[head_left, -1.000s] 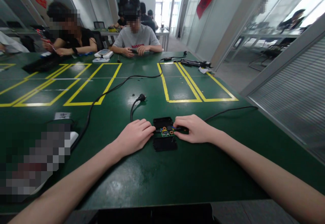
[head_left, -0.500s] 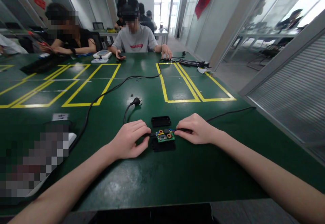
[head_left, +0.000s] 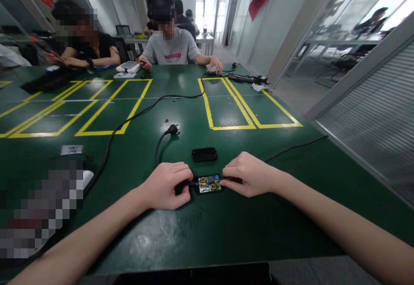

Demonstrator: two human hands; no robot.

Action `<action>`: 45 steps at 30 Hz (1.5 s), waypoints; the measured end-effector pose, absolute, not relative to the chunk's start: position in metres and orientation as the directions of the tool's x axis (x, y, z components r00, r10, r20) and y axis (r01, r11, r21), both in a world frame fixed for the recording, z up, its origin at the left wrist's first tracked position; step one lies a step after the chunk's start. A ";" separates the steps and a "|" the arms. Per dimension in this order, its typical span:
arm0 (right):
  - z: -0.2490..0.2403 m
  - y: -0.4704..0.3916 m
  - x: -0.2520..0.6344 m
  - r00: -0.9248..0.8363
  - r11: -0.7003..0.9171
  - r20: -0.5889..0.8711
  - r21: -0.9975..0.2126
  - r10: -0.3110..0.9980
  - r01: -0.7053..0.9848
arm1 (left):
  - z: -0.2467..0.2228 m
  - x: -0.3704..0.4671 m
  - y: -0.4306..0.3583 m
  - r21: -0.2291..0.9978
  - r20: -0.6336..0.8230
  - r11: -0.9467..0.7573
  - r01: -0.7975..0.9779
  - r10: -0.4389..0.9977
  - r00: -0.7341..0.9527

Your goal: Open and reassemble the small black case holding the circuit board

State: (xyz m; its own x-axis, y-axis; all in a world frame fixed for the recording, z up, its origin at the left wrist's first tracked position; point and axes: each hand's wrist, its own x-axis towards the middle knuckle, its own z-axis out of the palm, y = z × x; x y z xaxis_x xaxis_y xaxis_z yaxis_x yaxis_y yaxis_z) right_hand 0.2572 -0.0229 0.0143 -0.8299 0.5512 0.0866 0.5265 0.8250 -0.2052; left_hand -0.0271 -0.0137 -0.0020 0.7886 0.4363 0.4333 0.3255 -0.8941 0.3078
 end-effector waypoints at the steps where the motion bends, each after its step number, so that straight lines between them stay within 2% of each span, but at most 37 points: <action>1: 0.015 -0.023 0.256 -0.830 0.825 0.074 -0.191 0.553 0.532 | -0.002 -0.027 -0.013 0.301 0.434 -0.894 0.332 0.438 0.787; 6: 0.013 -0.024 0.253 -0.837 0.836 0.059 -0.118 0.544 0.535 | -0.002 -0.028 -0.012 0.288 0.434 -0.894 0.342 0.440 0.786; 16: 0.004 -0.021 0.254 -0.820 0.841 0.189 -0.086 0.541 0.535 | -0.001 -0.030 -0.009 0.358 0.414 -0.881 0.309 0.446 0.793; 25: 0.007 -0.022 0.250 -0.825 0.829 0.101 -0.148 0.556 0.540 | -0.005 -0.029 -0.010 0.377 0.399 -0.870 0.317 0.462 0.792; 30: 0.009 -0.019 0.249 -0.779 0.785 0.104 -0.133 0.618 0.605 | -0.001 -0.029 -0.009 0.415 0.364 -0.854 0.314 0.472 0.803; 34: 0.007 -0.015 0.248 -0.755 0.748 0.052 -0.191 0.654 0.635 | -0.001 -0.029 -0.008 0.430 0.368 -0.852 0.299 0.468 0.803; 41: 0.006 -0.011 0.250 -0.758 0.728 -0.005 -0.276 0.652 0.628 | 0.000 -0.027 -0.008 0.515 0.238 -0.778 0.361 0.534 0.811; 45: 0.009 -0.010 0.251 -0.746 0.714 -0.008 -0.285 0.666 0.640 | 0.001 -0.027 -0.005 0.587 0.231 -0.731 0.348 0.563 0.793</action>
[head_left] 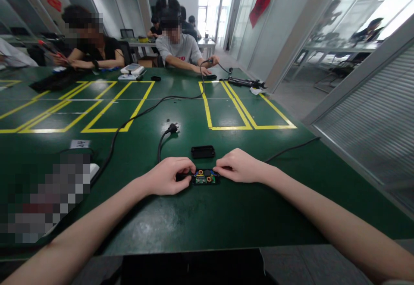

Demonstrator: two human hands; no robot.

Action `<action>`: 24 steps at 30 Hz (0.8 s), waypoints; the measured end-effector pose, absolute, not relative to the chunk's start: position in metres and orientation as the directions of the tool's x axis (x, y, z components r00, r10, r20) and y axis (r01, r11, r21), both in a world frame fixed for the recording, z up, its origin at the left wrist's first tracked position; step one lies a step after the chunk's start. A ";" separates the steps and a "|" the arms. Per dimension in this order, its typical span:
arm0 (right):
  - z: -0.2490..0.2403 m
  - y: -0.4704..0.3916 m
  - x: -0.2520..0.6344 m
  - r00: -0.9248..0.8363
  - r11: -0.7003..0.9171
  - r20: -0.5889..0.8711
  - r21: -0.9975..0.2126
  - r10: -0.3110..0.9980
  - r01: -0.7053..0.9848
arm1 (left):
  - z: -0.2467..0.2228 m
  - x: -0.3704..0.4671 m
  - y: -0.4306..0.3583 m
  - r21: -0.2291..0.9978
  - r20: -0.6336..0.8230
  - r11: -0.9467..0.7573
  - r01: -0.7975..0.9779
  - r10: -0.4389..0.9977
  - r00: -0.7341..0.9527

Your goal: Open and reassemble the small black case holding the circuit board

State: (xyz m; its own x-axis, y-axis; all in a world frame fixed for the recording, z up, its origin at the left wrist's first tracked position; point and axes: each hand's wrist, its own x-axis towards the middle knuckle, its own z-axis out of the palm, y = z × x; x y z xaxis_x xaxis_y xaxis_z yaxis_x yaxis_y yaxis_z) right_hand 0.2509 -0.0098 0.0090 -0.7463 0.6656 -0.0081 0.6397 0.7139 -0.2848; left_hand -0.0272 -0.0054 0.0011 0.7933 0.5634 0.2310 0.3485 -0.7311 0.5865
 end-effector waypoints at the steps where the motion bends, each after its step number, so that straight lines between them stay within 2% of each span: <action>1: 0.009 -0.010 0.251 -0.744 0.711 -0.010 -0.286 0.669 0.643 | 0.001 -0.028 -0.004 0.619 0.230 -0.709 0.338 0.575 0.785; 4: 0.010 -0.010 0.249 -0.742 0.709 -0.005 -0.290 0.671 0.643 | 0.002 -0.031 -0.001 0.715 0.204 -0.630 0.304 0.604 0.770; 7: 0.010 -0.011 0.246 -0.726 0.698 -0.003 -0.270 0.688 0.663 | 0.001 -0.033 0.001 0.703 0.225 -0.648 0.291 0.592 0.774; 12: 0.007 -0.010 0.238 -0.628 0.612 -0.032 -0.192 0.778 0.767 | 0.000 -0.033 -0.001 0.526 0.299 -0.786 0.324 0.528 0.795; 18: 0.002 -0.009 0.228 -0.532 0.526 -0.016 -0.128 0.847 0.841 | 0.001 -0.031 -0.001 0.350 0.321 -0.875 0.334 0.447 0.835; 24: 0.007 -0.005 0.224 -0.587 0.587 -0.069 -0.019 0.807 0.809 | -0.003 -0.026 -0.002 0.183 0.325 -0.919 0.350 0.392 0.861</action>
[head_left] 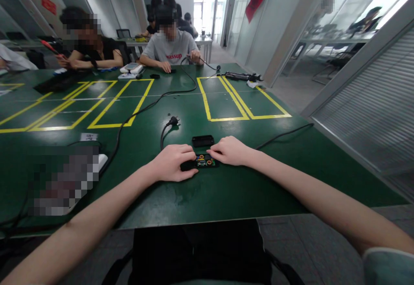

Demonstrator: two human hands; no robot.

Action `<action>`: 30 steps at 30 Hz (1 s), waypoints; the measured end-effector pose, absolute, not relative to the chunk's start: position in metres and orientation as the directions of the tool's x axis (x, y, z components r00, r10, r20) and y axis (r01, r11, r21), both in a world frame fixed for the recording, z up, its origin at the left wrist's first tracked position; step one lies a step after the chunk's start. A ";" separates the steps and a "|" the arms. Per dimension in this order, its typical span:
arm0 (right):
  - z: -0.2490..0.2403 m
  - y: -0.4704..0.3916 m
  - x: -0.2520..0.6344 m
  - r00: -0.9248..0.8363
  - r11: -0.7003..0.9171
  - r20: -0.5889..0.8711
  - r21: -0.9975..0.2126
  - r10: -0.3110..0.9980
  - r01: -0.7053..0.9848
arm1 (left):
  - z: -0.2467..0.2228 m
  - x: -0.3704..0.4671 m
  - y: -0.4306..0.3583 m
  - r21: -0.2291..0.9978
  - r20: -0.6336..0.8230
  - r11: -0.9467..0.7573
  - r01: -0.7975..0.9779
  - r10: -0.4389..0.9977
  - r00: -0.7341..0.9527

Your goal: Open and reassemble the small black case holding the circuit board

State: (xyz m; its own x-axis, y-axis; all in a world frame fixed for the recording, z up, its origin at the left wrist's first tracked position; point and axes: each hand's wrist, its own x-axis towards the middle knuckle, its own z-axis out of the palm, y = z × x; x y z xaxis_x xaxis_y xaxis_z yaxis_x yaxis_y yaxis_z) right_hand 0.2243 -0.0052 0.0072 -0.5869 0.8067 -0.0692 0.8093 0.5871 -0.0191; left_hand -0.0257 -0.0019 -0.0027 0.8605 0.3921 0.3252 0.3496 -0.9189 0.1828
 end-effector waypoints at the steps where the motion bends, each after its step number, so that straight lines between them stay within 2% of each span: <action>1: 0.008 -0.004 0.224 -0.608 0.609 -0.079 -0.009 0.790 0.793 | -0.005 -0.024 -0.002 0.157 0.331 -0.919 0.361 0.394 0.858; 7: 0.009 0.002 0.223 -0.653 0.655 -0.054 0.020 0.755 0.756 | -0.012 -0.020 -0.001 0.018 0.382 -0.931 0.365 0.344 0.858; 11: 0.002 0.002 0.223 -0.604 0.604 0.041 -0.008 0.796 0.797 | -0.011 -0.020 0.005 -0.045 0.395 -0.929 0.367 0.321 0.861; 13: -0.004 0.004 0.224 -0.524 0.538 0.142 -0.093 0.840 0.838 | -0.010 -0.022 0.010 -0.021 0.420 -0.924 0.383 0.339 0.842; 15: -0.010 0.008 0.226 -0.402 0.462 0.267 -0.226 0.876 0.857 | -0.010 -0.024 0.014 0.053 0.441 -0.918 0.393 0.375 0.815; 18: -0.019 0.017 0.233 -0.226 0.377 0.377 -0.395 0.898 0.838 | -0.012 -0.026 0.019 0.172 0.489 -0.858 0.485 0.501 0.714; 20: -0.022 0.023 0.237 -0.216 0.372 0.361 -0.448 0.907 0.813 | -0.015 -0.025 0.022 0.183 0.480 -0.807 0.561 0.571 0.666; 24: -0.023 0.027 0.243 -0.343 0.449 0.290 -0.584 0.893 0.676 | -0.019 -0.023 0.028 0.184 0.346 -0.766 0.616 0.637 0.689; 27: -0.023 0.026 0.243 -0.389 0.424 0.245 -0.763 0.888 0.487 | -0.021 -0.023 0.028 0.225 0.316 -0.793 0.566 0.609 0.727; 30: -0.024 0.024 0.242 -0.390 0.382 0.246 -0.865 0.888 0.325 | -0.022 -0.025 0.026 0.247 0.378 -0.836 0.490 0.548 0.746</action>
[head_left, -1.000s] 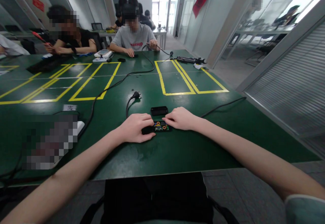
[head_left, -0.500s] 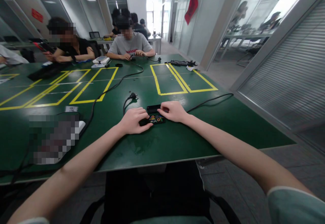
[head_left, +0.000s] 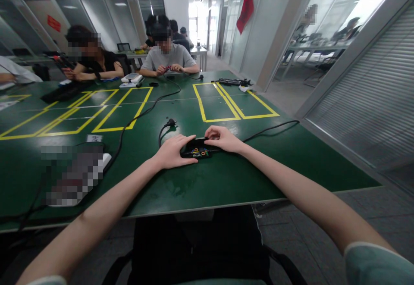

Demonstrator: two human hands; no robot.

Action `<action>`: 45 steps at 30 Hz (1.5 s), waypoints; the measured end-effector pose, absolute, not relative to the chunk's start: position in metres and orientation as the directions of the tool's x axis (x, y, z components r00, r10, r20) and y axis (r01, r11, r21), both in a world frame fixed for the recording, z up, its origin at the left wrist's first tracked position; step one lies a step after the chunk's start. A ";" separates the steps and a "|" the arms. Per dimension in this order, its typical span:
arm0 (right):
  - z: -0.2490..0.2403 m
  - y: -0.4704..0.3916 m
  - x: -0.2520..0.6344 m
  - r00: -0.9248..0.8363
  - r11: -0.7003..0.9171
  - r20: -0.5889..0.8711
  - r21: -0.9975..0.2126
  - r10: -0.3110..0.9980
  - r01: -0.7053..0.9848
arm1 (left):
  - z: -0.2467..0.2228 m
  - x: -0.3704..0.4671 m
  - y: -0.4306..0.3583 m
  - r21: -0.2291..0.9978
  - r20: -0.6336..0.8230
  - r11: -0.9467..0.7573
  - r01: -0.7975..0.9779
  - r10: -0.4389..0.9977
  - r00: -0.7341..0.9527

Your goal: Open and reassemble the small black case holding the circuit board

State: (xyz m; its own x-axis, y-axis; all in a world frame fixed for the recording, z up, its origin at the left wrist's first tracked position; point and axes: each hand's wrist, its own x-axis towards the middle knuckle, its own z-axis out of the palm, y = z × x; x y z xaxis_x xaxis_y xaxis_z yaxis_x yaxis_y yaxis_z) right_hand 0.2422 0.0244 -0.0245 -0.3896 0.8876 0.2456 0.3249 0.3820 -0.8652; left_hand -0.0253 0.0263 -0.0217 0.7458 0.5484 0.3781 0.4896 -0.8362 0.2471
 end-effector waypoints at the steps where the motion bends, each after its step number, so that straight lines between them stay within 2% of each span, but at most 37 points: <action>1: -0.025 0.024 0.242 -0.378 0.371 0.250 -0.882 0.891 0.291 | -0.022 -0.026 0.026 0.250 0.401 -0.847 0.469 0.531 0.746; 8: -0.024 0.021 0.244 -0.348 0.269 0.182 -0.937 0.919 0.222 | -0.023 -0.027 0.023 0.253 0.461 -0.864 0.435 0.503 0.731; 23: -0.022 0.018 0.245 -0.365 0.205 0.131 -0.963 0.922 0.173 | -0.020 -0.027 0.021 0.250 0.481 -0.873 0.418 0.487 0.729; 27: -0.020 0.017 0.247 -0.423 0.236 0.126 -0.947 0.897 0.218 | -0.017 -0.024 0.018 0.319 0.473 -0.859 0.400 0.510 0.718; 33: -0.014 0.013 0.250 -0.546 0.369 0.205 -0.906 0.813 0.210 | -0.011 -0.019 0.012 0.406 0.464 -0.842 0.355 0.524 0.714; 39: -0.010 0.006 0.248 -0.615 0.544 0.292 -0.793 0.733 0.272 | -0.011 -0.018 0.011 0.437 0.454 -0.825 0.359 0.546 0.704; 42: -0.012 0.003 0.243 -0.643 0.691 0.369 -0.625 0.671 0.362 | -0.013 -0.018 0.011 0.406 0.441 -0.823 0.396 0.556 0.704; 45: -0.014 0.000 0.239 -0.651 0.762 0.411 -0.459 0.638 0.456 | -0.013 -0.017 0.009 0.336 0.434 -0.838 0.431 0.543 0.719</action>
State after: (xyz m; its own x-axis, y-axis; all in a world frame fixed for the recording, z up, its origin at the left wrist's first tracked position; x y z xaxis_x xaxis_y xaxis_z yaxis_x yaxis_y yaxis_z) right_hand 0.2390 0.0003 -0.0142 -0.6514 0.6376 0.4112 0.4561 0.7622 -0.4593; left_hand -0.0173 0.0089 -0.0135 0.7188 0.5434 0.4336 0.4308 -0.8377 0.3356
